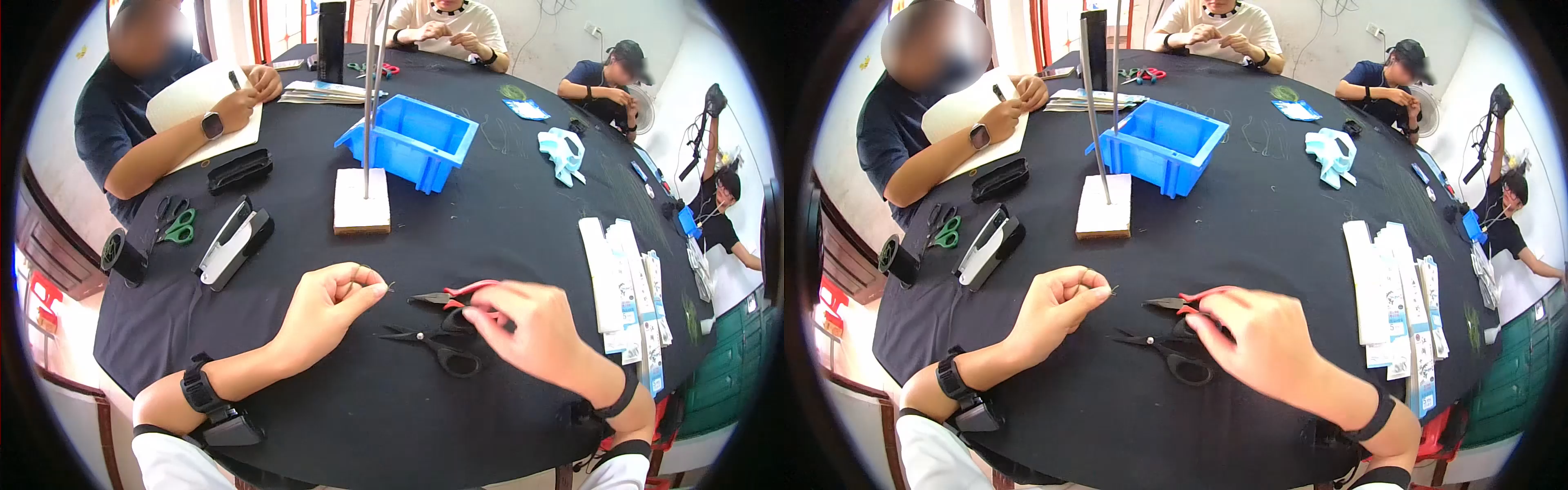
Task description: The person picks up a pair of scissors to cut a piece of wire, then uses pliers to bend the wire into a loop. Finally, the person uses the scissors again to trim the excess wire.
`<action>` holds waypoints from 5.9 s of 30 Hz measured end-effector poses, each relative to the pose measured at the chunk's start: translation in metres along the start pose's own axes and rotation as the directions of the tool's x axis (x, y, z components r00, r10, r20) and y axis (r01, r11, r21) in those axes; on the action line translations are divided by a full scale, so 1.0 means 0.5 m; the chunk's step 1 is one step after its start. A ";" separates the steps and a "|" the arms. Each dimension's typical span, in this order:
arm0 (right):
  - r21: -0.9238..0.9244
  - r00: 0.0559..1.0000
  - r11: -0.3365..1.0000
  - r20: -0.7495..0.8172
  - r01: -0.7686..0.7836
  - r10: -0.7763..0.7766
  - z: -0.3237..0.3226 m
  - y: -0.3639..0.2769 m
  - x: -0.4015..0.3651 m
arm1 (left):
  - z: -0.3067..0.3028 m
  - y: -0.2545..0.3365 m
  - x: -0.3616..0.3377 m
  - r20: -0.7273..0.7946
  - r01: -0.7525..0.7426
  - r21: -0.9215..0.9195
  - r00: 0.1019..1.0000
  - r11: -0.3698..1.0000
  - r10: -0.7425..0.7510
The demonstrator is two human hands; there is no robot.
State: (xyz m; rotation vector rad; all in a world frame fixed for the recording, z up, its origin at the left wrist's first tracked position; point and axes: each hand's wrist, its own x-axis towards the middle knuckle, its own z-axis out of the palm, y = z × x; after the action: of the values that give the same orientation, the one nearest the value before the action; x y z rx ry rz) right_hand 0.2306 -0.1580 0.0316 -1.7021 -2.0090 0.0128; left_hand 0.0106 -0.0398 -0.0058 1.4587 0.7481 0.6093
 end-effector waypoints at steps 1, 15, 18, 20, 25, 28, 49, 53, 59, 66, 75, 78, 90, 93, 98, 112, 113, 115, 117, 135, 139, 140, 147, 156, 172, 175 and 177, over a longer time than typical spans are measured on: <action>0.007 1.000 1.000 0.001 -0.023 0.023 -0.004 0.009 0.012 | 0.000 -0.001 0.000 0.009 0.002 -0.007 1.000 1.000 -0.002; -0.107 0.995 0.994 -0.104 -0.010 -0.001 0.050 0.092 0.171 | 0.014 0.013 -0.013 -0.037 0.084 -0.069 0.996 0.994 -0.086; -0.124 0.993 0.987 -0.074 -0.097 0.088 0.070 0.111 0.210 | 0.014 0.013 -0.010 -0.067 0.077 -0.047 0.995 0.996 -0.080; -0.121 0.991 0.985 -0.065 -0.120 0.113 0.085 0.123 0.229 | 0.014 0.012 -0.007 -0.054 0.077 -0.063 0.995 0.995 -0.081; -0.010 0.975 0.997 -0.210 -0.072 0.068 0.122 0.157 0.239 | 0.012 0.010 -0.008 -0.035 0.101 -0.073 0.994 0.992 -0.104; -0.060 0.961 0.995 -0.267 -0.084 0.065 0.110 0.145 0.239 | 0.007 0.007 -0.007 -0.025 0.097 -0.046 0.995 0.994 -0.098; -0.285 0.962 0.958 -0.250 0.036 -0.111 0.136 0.080 0.190 | 0.000 -0.001 -0.007 0.028 0.037 0.040 0.999 0.998 -0.039; -0.236 0.958 0.971 -0.268 0.032 -0.097 0.134 0.086 0.193 | 0.000 0.000 -0.007 0.029 0.049 0.044 0.998 0.998 -0.050; -0.100 0.947 0.995 -0.322 -0.009 -0.023 0.119 0.107 0.209 | 0.000 0.000 -0.007 0.023 0.043 0.065 0.999 0.997 -0.045; 0.061 0.957 0.982 -0.221 -0.181 0.190 0.082 0.126 0.188 | 0.001 -0.004 -0.005 0.032 0.026 0.065 0.999 0.998 -0.028; 0.071 0.956 0.987 0.248 0.145 -0.159 -0.032 0.006 0.050 | 0.004 -0.002 0.000 -0.003 0.069 0.086 0.998 0.994 -0.069; 0.061 0.873 0.970 0.426 0.235 -0.239 -0.036 -0.007 0.015 | 0.005 0.000 0.000 0.006 0.079 0.093 0.997 0.993 -0.080; 0.050 0.890 0.987 0.428 0.154 -0.161 0.008 -0.036 -0.003 | 0.007 0.004 -0.003 -0.013 0.070 0.117 0.998 0.991 -0.069; 0.058 0.920 0.988 0.361 0.144 -0.155 0.017 -0.035 -0.006 | 0.008 0.006 -0.003 -0.014 0.089 0.121 0.996 0.989 -0.088; -0.055 0.917 0.995 0.397 0.079 -0.051 0.007 -0.044 -0.005 | 0.005 -0.003 -0.003 -0.034 0.040 0.078 0.999 0.996 -0.038; 0.633 0.721 0.374 0.673 -0.678 0.169 0.002 0.054 0.016 | 0.006 0.008 -0.008 -0.087 -0.017 -0.028 0.996 0.999 0.014; 0.638 0.732 0.397 0.666 -0.660 0.147 0.002 0.049 0.016 | 0.005 0.008 -0.010 -0.072 -0.024 -0.021 0.997 0.999 0.023; 0.645 0.751 0.444 0.651 -0.623 0.108 0.001 0.043 0.008 | 0.005 0.005 -0.010 -0.036 -0.041 -0.011 0.999 0.999 0.041; 0.675 0.790 0.515 0.612 -0.528 0.008 0.011 0.052 -0.002 | 0.008 0.020 -0.014 -0.012 0.005 -0.008 1.000 1.000 -0.005; 0.678 0.792 0.592 0.601 -0.437 -0.104 0.036 0.058 -0.008 | 0.009 0.022 -0.017 0.043 0.054 0.005 0.998 0.999 -0.054; 0.673 0.789 0.581 0.608 -0.457 -0.083 0.036 0.056 -0.007 | 0.008 0.022 -0.016 0.041 0.069 -0.017 0.997 0.997 -0.068; 0.673 0.789 0.577 0.610 -0.463 -0.078 0.036 0.055 -0.008 | 0.008 0.021 -0.016 0.041 0.071 -0.021 0.997 0.997 -0.070; 0.646 0.757 0.578 0.649 -0.499 -0.072 0.033 0.060 -0.008 | 0.006 0.021 -0.013 0.041 0.088 -0.022 0.995 0.996 -0.087; 0.679 0.795 0.567 0.603 -0.467 -0.067 0.037 0.056 -0.008 | 0.005 0.019 -0.012 0.059 0.113 -0.036 0.992 0.993 -0.111; 0.653 0.773 0.573 0.632 -0.495 -0.052 0.040 0.053 -0.010 | 0.007 0.018 -0.012 0.051 0.104 -0.050 0.993 0.993 -0.102; 0.649 0.775 0.575 0.631 -0.499 -0.040 0.041 0.051 -0.011 | 0.007 0.021 -0.013 0.041 0.107 -0.036 0.994 0.994 -0.105; 0.639 0.769 0.584 0.638 -0.501 -0.037 0.039 0.050 -0.009 | 0.008 0.021 -0.015 0.037 0.098 -0.028 0.995 0.995 -0.097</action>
State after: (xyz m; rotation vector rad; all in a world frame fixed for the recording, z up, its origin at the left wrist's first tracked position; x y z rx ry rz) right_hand 0.2466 -0.1508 0.0052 -1.3972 -1.6451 1.5055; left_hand 0.0098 -0.0477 0.0048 1.3940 0.7750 0.5162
